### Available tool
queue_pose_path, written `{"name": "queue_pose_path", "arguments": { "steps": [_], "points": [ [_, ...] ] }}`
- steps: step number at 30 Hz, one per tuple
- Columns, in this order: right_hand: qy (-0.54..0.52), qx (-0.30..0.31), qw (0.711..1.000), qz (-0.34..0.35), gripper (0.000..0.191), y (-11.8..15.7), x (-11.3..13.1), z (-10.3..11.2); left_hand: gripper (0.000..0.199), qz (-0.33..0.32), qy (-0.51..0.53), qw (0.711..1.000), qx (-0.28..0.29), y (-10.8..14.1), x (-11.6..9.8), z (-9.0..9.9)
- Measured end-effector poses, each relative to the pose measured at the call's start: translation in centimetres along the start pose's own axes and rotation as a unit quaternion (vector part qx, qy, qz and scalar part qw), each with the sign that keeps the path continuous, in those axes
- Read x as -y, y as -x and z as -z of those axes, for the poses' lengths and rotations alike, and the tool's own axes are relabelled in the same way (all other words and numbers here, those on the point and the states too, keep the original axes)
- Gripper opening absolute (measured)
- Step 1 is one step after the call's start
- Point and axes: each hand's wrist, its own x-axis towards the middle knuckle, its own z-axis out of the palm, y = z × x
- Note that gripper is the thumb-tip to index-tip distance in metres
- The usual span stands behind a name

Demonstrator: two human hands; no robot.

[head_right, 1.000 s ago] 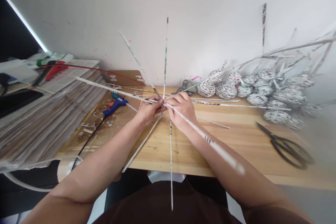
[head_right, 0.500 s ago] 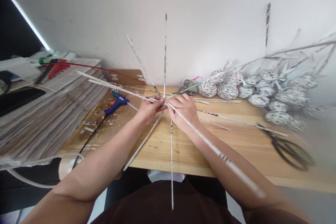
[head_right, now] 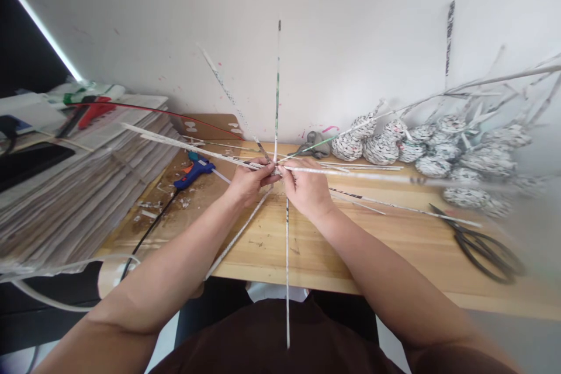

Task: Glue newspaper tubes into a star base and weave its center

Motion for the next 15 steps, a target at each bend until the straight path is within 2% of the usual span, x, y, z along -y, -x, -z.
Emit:
{"name": "queue_pose_path", "arguments": {
  "steps": [7, 11, 15],
  "points": [
    [-0.028, -0.024, 0.999, -0.032, 0.024, -0.13, -0.51, 0.04, 0.032, 0.004, 0.002, 1.0, -0.002, 0.1, 0.03, -0.03],
    [-0.065, -0.022, 0.997, -0.026, 0.019, 0.0, -0.75, -0.16, 0.031, 0.008, -0.004, 1.0, -0.011, 0.01, 0.06, -0.01],
    [-0.031, -0.007, 0.999, -0.011, 0.029, 0.13, -0.74, -0.34, 0.027, 0.009, -0.011, 1.0, -0.02, -0.04, 0.0, -0.02]
  ]
}}
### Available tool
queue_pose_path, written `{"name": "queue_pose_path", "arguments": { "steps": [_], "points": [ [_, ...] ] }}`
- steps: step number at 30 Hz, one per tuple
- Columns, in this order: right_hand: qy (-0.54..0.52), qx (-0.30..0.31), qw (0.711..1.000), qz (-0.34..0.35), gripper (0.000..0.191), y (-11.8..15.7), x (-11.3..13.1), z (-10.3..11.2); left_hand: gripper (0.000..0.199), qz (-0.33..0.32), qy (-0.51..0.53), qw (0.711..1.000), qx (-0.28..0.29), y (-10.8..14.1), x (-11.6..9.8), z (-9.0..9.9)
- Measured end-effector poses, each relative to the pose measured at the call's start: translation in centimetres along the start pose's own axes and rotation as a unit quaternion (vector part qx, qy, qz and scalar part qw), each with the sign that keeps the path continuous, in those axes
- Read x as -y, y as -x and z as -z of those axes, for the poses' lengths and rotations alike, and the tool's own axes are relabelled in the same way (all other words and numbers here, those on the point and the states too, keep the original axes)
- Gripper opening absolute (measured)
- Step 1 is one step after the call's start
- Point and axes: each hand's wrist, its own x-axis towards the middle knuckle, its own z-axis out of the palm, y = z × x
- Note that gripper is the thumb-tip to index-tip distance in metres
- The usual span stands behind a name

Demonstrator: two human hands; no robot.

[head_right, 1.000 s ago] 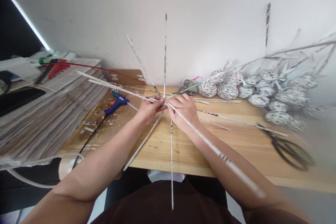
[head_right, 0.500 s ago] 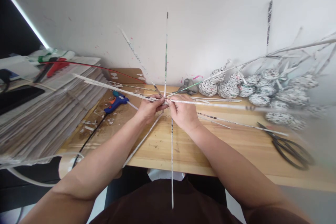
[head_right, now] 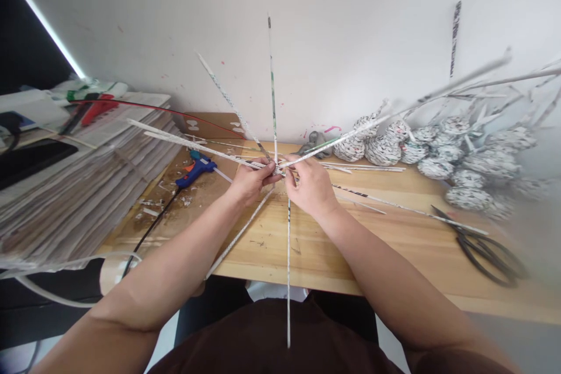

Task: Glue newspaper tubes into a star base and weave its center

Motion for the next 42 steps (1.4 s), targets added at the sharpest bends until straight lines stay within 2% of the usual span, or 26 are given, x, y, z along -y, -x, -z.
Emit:
{"name": "queue_pose_path", "arguments": {
  "steps": [8, 14, 20, 27, 32, 35, 42],
  "points": [
    [0.127, 0.054, 0.99, 0.039, 0.037, -0.1, 0.8, 0.9, 0.031, 0.003, 0.005, 1.0, -0.008, 0.0, 0.1, -0.1],
    [0.201, 0.075, 0.975, 0.061, 0.029, -0.3, 1.6, 1.5, 0.033, 0.008, -0.009, 1.0, 0.006, 0.0, 0.4, 0.2],
    [0.213, 0.081, 0.972, 0.055, 0.024, -0.3, 1.9, 1.3, 0.033, 0.016, -0.011, 1.0, 0.013, -0.2, 0.4, 0.4],
    [0.196, 0.087, 0.977, 0.013, 0.037, -0.5, 1.5, 2.0, 0.029, 0.034, -0.012, 0.999, 0.021, -0.6, 0.3, 0.9],
    [0.165, 0.053, 0.982, 0.072, 0.034, -0.4, 2.1, 1.9, 0.03, 0.023, 0.007, 0.998, 0.062, -0.7, 0.8, 1.1],
    [0.176, 0.042, 0.979, 0.098, 0.034, -0.3, 2.5, 1.7, 0.03, 0.013, 0.017, 0.997, 0.067, -0.9, 1.1, 1.2],
    [0.229, 0.073, 0.97, 0.04, 0.026, 0.0, 2.6, 2.2, 0.026, 0.008, 0.01, 0.999, 0.044, -1.0, 1.0, 1.2]
  ]
}}
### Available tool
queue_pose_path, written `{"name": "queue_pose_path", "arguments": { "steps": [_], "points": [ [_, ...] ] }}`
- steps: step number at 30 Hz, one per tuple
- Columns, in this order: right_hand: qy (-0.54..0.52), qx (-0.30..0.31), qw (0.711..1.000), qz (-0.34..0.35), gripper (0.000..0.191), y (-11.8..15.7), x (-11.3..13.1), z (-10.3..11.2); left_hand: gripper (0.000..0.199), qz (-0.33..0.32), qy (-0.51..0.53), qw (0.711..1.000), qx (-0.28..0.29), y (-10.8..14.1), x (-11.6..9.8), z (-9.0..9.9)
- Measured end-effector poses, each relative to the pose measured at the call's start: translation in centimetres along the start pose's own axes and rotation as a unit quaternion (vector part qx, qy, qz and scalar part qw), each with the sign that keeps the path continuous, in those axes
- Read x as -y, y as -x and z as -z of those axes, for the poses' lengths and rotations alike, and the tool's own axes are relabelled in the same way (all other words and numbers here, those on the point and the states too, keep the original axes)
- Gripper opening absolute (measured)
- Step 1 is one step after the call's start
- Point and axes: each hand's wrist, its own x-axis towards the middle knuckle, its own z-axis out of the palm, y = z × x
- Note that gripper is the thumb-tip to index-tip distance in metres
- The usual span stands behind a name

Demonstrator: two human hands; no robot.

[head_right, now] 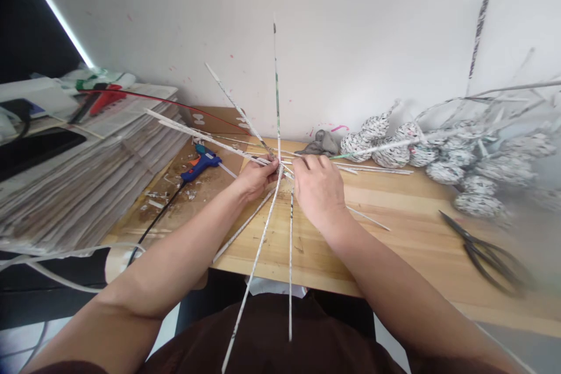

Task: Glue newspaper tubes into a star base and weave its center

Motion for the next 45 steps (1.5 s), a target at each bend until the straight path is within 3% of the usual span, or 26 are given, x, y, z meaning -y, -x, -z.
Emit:
{"name": "queue_pose_path", "arguments": {
  "steps": [6, 12, 19, 23, 26, 30, 36, 41, 45],
  "points": [
    [-0.002, 0.005, 1.0, 0.01, 0.02, 0.1, 0.3, -0.1, 0.026, -0.003, -0.025, 1.0, -0.007, 0.1, -0.1, -0.2],
    [-0.106, 0.01, 0.993, -0.056, 0.015, 0.0, -0.2, -1.5, 0.025, -0.001, -0.044, 0.999, 0.002, 0.3, -0.1, -0.5],
    [-0.204, 0.032, 0.966, -0.153, 0.009, -0.4, -0.9, -2.1, 0.019, 0.021, -0.043, 0.999, 0.017, 0.8, -0.5, -1.1],
    [-0.291, 0.093, 0.929, -0.208, 0.009, -0.8, -1.3, -1.7, 0.022, 0.026, -0.047, 0.998, 0.018, 0.9, -0.7, -1.2],
    [-0.331, 0.111, 0.91, -0.223, 0.015, -1.0, -1.5, -1.5, 0.027, 0.022, -0.049, 0.998, 0.026, 1.0, -0.7, -1.2],
    [-0.331, 0.114, 0.908, -0.229, 0.014, -1.2, -1.6, -1.5, 0.033, 0.021, -0.051, 0.998, 0.032, 1.0, -0.7, -1.2],
    [-0.283, 0.104, 0.935, -0.188, 0.014, -0.9, -1.8, -1.5, 0.035, 0.015, -0.066, 0.998, 0.021, 1.0, -0.5, -1.1],
    [-0.124, 0.042, 0.989, -0.065, 0.012, -0.6, -1.8, -1.3, 0.028, -0.009, -0.107, 0.994, 0.008, 0.9, -0.2, -0.9],
    [-0.071, 0.015, 0.997, 0.015, 0.018, -0.6, -1.2, -0.9, 0.024, -0.021, -0.129, 0.991, -0.019, 0.8, -0.2, -0.9]
  ]
}}
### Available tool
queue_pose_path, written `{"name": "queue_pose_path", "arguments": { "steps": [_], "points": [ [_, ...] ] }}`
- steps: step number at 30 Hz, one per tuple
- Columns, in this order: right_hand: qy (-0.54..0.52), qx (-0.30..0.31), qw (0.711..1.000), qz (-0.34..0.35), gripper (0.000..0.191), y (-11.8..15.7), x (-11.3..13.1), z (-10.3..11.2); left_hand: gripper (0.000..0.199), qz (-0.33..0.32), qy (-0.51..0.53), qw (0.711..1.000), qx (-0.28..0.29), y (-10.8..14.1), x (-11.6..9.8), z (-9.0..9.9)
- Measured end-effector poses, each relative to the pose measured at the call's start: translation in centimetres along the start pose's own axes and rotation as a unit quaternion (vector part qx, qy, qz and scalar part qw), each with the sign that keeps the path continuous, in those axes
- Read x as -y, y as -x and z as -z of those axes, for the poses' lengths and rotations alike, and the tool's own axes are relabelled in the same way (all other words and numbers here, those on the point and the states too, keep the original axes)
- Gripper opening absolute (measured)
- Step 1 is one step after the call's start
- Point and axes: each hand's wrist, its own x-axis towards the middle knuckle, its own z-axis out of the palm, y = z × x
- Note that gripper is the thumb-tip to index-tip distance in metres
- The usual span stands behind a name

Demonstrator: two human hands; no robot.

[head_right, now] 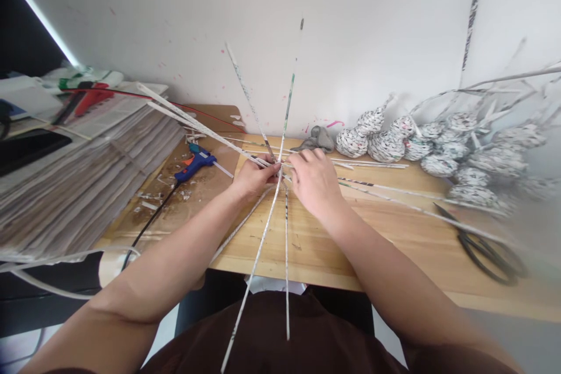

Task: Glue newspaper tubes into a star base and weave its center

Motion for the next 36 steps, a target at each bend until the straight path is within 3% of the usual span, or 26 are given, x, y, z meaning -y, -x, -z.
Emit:
{"name": "queue_pose_path", "arguments": {
  "steps": [4, 10, 16, 21, 25, 27, 29, 33, 36],
  "points": [
    [-0.036, 0.023, 0.997, 0.063, 0.021, 0.3, 1.0, -0.3, 0.029, 0.005, -0.012, 1.0, -0.028, -0.1, 0.0, 0.1],
    [-0.076, -0.04, 0.996, 0.022, 0.018, 0.6, 1.1, -1.4, 0.026, -0.031, -0.021, 0.999, -0.034, -0.4, 0.5, 0.3],
    [-0.07, -0.05, 0.996, 0.01, 0.025, 0.4, 0.7, -1.3, 0.02, 0.03, 0.102, 0.994, -0.038, -0.3, 0.0, -0.2],
    [-0.095, -0.056, 0.99, -0.084, 0.03, 0.3, 0.9, -1.8, 0.019, 0.044, 0.133, 0.989, -0.051, -0.3, -0.3, -0.3],
    [-0.202, -0.071, 0.96, -0.181, 0.047, 0.3, 0.7, -3.0, 0.021, 0.026, 0.084, 0.995, -0.05, -0.4, 0.1, 0.0],
    [-0.242, -0.094, 0.948, -0.183, 0.052, 0.3, 0.7, -3.5, 0.022, 0.02, 0.06, 0.997, -0.046, -0.4, 0.1, 0.0],
    [-0.253, -0.121, 0.949, -0.147, 0.048, 0.5, 0.7, -3.7, 0.022, 0.021, 0.063, 0.997, -0.039, -0.2, 0.1, -0.1],
    [-0.248, -0.117, 0.956, -0.106, 0.019, 0.5, 0.6, -3.5, 0.023, 0.036, 0.083, 0.996, -0.009, 0.1, -0.2, -0.3],
    [-0.294, -0.093, 0.944, -0.12, 0.019, 0.3, 0.2, -3.4, 0.021, 0.051, 0.084, 0.995, -0.003, 0.2, -0.4, -0.3]
  ]
}}
